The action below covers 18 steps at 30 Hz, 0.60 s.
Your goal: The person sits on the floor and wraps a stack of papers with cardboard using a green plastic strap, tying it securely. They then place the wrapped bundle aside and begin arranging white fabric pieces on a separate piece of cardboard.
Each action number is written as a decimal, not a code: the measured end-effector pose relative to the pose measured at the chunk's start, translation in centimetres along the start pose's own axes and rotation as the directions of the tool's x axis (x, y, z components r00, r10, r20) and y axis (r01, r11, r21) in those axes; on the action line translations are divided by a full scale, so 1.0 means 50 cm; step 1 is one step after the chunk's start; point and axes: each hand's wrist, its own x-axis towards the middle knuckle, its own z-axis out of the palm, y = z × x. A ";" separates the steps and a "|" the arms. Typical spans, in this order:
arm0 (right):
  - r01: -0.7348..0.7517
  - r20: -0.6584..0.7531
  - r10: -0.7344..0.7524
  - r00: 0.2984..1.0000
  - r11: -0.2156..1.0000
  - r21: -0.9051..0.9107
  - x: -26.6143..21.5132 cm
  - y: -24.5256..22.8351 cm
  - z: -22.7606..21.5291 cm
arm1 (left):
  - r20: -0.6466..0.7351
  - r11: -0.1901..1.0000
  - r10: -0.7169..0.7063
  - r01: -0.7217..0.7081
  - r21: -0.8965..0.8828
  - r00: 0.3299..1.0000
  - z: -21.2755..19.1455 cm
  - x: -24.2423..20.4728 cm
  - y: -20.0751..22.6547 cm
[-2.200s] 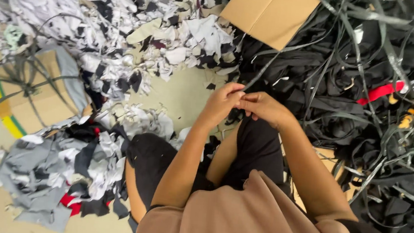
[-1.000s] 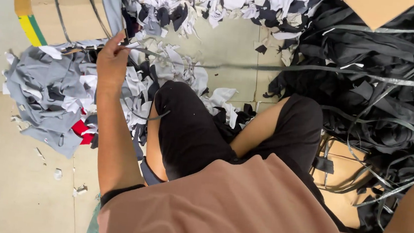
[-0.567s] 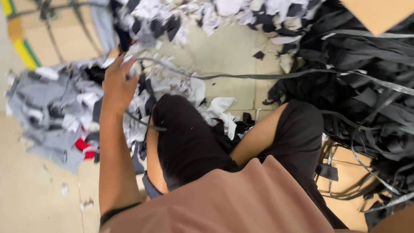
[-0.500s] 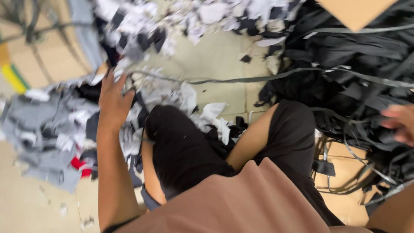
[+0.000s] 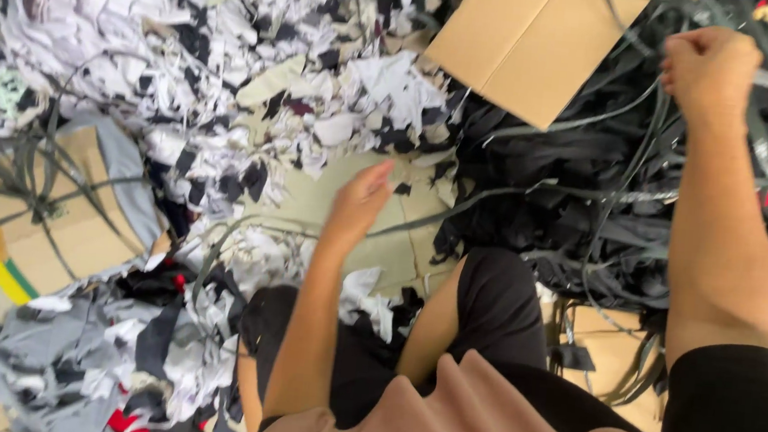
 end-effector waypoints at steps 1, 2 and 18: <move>0.097 -0.003 -0.098 0.995 0.993 -0.072 0.005 -0.027 0.008 | 0.034 0.997 0.071 -0.070 -0.028 0.997 0.037 0.037 0.038; 0.191 0.001 -0.193 0.981 0.971 -0.146 0.011 -0.053 0.017 | 0.067 0.989 0.143 -0.139 -0.057 0.987 0.073 0.073 0.078; 0.613 0.303 -0.539 0.786 0.747 -0.259 -0.459 -0.216 0.145 | 0.099 0.879 0.247 -0.180 -0.441 0.964 0.297 0.154 0.219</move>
